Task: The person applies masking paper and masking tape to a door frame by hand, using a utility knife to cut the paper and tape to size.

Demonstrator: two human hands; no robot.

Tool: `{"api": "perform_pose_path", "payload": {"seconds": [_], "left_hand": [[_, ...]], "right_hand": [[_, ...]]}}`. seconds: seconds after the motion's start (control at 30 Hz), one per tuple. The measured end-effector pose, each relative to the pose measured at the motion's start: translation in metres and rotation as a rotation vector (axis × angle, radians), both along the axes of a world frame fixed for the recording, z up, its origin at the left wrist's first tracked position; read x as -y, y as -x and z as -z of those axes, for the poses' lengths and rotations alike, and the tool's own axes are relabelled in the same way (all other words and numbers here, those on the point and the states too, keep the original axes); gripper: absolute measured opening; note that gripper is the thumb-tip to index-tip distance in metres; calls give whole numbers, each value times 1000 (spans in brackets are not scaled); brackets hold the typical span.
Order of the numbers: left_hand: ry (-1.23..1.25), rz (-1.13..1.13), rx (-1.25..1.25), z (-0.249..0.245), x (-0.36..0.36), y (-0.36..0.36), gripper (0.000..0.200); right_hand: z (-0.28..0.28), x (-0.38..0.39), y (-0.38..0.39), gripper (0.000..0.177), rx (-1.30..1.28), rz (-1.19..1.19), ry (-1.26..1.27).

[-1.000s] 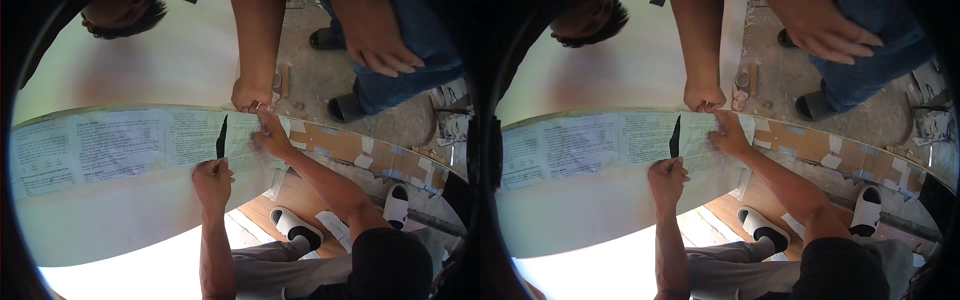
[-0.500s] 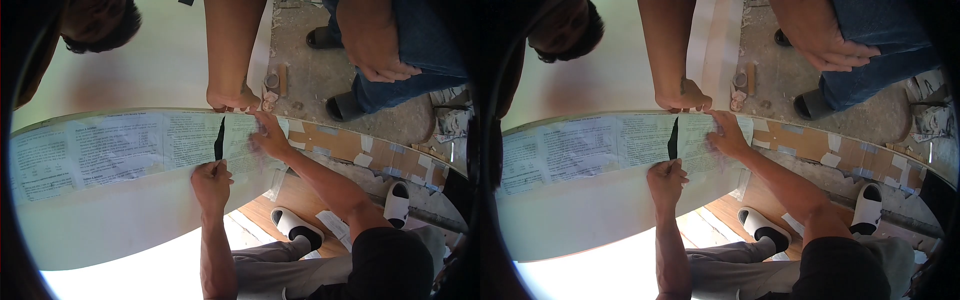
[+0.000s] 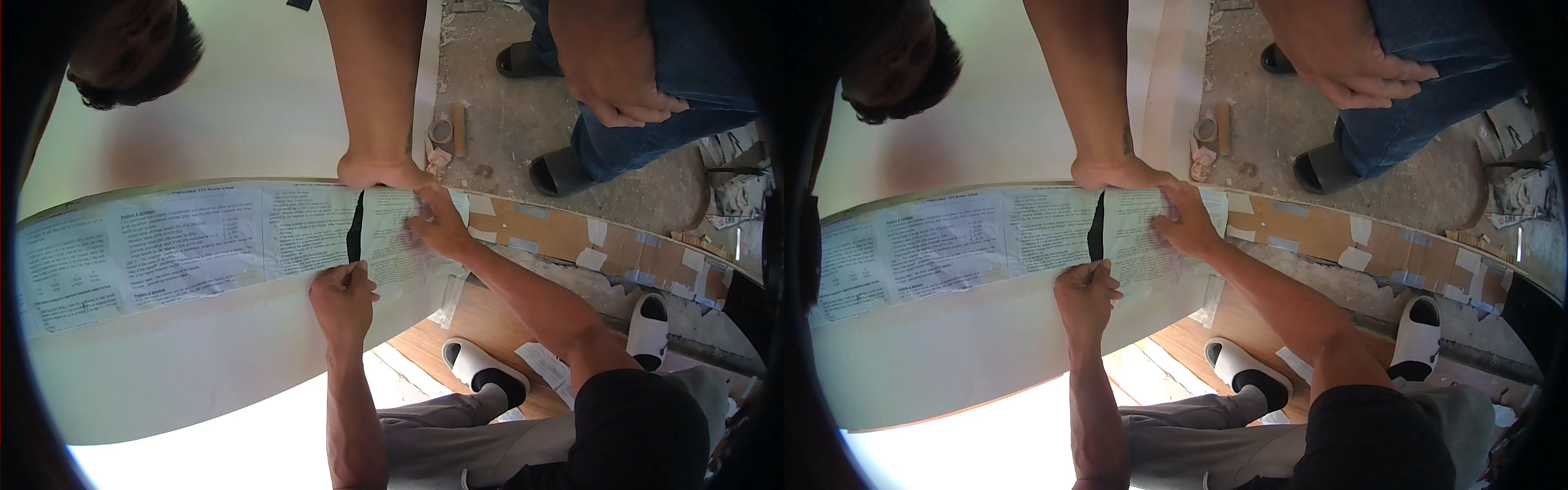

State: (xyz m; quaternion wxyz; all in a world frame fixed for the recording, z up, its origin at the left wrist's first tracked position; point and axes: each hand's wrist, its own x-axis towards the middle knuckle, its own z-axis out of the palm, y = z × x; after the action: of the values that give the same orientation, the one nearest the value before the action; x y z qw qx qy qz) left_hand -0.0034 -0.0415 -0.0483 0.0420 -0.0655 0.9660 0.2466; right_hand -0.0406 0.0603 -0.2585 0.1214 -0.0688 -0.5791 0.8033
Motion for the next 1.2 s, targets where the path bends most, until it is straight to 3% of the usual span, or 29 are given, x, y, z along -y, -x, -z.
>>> {"api": "perform_pose_path", "payload": {"seconds": [0.2, 0.37, 0.8, 0.87, 0.97, 1.0, 1.07, 1.2], "left_hand": [[40, -9, 9, -3, -3, -2, 22], [14, 10, -7, 0, 1, -1, 22], [33, 10, 5, -1, -2, 0, 24], [38, 12, 10, -1, -2, 1, 23], [34, 43, -3, -1, 1, 0, 23], [36, 40, -4, -1, 2, 0, 23], [36, 33, 5, -1, 3, -1, 23], [27, 37, -8, 1, 3, 0, 23]], "right_hand": [[-1, -4, 0, 57, -19, -79, -28], [1, 2, 1, 62, -20, 41, -71], [-10, -3, 0, 63, -37, 19, -23], [-18, -3, -2, 70, -171, 143, -176], [-19, 4, -3, 78, -100, 115, -321], [-15, 7, -4, 78, -101, 111, -319], [-7, 8, -8, 82, -54, 346, -256], [-12, 1, -11, 82, 54, 462, -330]]}}
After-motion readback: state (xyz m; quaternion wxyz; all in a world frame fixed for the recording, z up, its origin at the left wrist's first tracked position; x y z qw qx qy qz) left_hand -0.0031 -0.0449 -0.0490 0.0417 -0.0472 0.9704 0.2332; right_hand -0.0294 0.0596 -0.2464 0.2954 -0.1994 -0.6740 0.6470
